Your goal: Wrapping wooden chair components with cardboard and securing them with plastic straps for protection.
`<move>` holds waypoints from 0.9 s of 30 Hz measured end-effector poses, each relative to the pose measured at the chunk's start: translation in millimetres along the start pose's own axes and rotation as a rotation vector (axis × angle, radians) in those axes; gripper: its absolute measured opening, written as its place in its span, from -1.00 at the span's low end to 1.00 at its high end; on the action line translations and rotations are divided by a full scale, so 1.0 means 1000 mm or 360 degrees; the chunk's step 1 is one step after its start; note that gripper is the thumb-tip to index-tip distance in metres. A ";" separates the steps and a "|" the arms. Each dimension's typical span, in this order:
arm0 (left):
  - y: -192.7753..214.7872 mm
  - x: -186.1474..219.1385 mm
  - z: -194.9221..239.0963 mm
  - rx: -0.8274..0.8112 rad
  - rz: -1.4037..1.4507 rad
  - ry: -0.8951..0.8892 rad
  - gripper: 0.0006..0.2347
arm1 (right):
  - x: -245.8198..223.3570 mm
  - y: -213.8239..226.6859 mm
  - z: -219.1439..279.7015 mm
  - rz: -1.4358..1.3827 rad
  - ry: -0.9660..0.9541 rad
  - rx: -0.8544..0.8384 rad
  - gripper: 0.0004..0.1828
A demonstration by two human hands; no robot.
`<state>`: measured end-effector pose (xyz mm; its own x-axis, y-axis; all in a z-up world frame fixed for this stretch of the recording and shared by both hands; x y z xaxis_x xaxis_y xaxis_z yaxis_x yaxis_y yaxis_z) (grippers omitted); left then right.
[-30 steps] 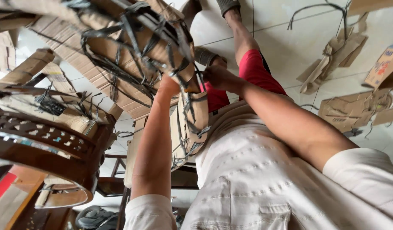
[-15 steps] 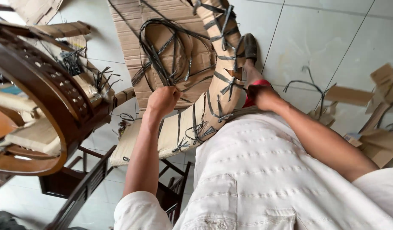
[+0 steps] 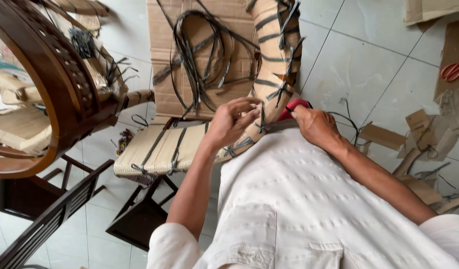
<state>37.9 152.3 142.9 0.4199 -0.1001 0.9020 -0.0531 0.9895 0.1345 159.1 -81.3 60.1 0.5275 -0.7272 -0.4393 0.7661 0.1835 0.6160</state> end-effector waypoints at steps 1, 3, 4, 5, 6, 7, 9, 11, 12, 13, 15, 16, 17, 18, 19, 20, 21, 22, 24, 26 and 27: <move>-0.017 -0.002 0.000 -0.0001 0.0012 0.0010 -0.79 | -0.007 -0.002 0.009 0.0002 -0.0004 -0.0015 -0.63; -0.039 0.000 -0.015 0.0014 0.0176 -0.0099 -0.85 | -0.023 0.010 0.012 0.0016 0.0093 0.0219 -0.66; -0.045 -0.009 -0.019 0.0009 0.0170 -0.0104 -0.85 | -0.027 0.010 0.012 0.0012 0.0090 0.0227 -0.66; -0.050 -0.017 -0.024 0.0076 0.0106 -0.0154 -0.87 | -0.031 0.010 0.013 0.0002 0.0147 0.0283 -0.71; -0.058 -0.024 -0.029 0.0134 0.0050 -0.0201 -0.89 | -0.034 0.010 0.017 -0.0008 0.0193 0.0334 -0.75; -0.059 -0.029 -0.029 0.0119 0.0051 -0.0203 -0.89 | -0.039 0.010 0.020 -0.0013 0.0179 0.0337 -0.75; -0.060 -0.036 -0.032 0.0035 0.0003 -0.0231 -0.85 | -0.053 0.018 0.027 -0.0232 0.0344 0.0515 -0.75; -0.064 -0.043 -0.029 -0.0016 -0.0047 -0.0232 -0.80 | -0.056 0.017 0.029 -0.0262 0.0379 0.0571 -0.74; -0.066 -0.047 -0.027 -0.0059 -0.0090 -0.0222 -0.74 | -0.059 0.016 0.030 -0.0293 0.0419 0.0613 -0.74; -0.067 -0.048 -0.028 -0.0063 -0.0097 -0.0228 -0.74 | -0.056 0.011 0.028 -0.0295 0.0418 0.0622 -0.74; -0.071 -0.048 -0.030 -0.0109 -0.0274 -0.0290 -0.77 | -0.049 0.000 0.026 -0.0312 0.0447 0.0655 -0.77; -0.073 -0.053 -0.031 -0.0114 -0.0278 -0.0297 -0.77 | -0.050 0.000 0.025 -0.0311 0.0444 0.0664 -0.77; -0.075 -0.058 -0.032 -0.0104 -0.0362 -0.0320 -0.79 | -0.052 0.001 0.024 -0.0299 0.0459 0.0681 -0.75; -0.078 -0.062 -0.033 -0.0093 -0.0442 -0.0341 -0.79 | -0.053 0.001 0.023 -0.0286 0.0474 0.0695 -0.74; -0.081 -0.070 -0.034 -0.0096 -0.0443 -0.0346 -0.79 | -0.053 0.004 0.022 -0.0284 0.0470 0.0700 -0.74; -0.083 -0.079 -0.034 -0.0054 -0.0386 -0.0336 -0.85 | -0.052 0.006 0.021 -0.0387 0.0504 0.0684 -0.76; -0.084 -0.087 -0.034 -0.0011 -0.0329 -0.0326 -0.90 | -0.051 0.007 0.020 -0.0490 0.0537 0.0666 -0.77; -0.082 -0.084 -0.033 -0.0011 -0.0330 -0.0329 -0.90 | -0.058 0.022 0.022 -0.0489 0.0537 0.0669 -0.77; -0.076 -0.077 -0.031 0.0022 -0.0354 -0.0390 -0.92 | -0.072 0.054 0.028 -0.0646 0.0669 0.0775 -0.76; -0.075 -0.070 -0.028 0.0032 -0.0318 -0.0412 -0.93 | -0.082 0.055 0.027 -0.0654 0.0725 0.0670 -0.79; -0.074 -0.066 -0.028 0.0039 -0.0280 -0.0435 -0.93 | -0.087 0.055 0.026 -0.0661 0.0777 0.0566 -0.79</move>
<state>39.4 88.6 62.3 0.1658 -0.2972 0.9403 -0.0244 0.9520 0.3052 145.8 -25.0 149.1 0.3865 -0.2971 -0.8731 0.8167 -0.3296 0.4737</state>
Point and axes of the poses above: each hand's wrist, its own z-axis away from the middle knuckle, its own y-axis out of the back of the hand, x = y × z, the point moved 4 cm from there along -z, towards the middle knuckle, and after that the axes turned 7 degrees about -x, right-handed, at the moved point
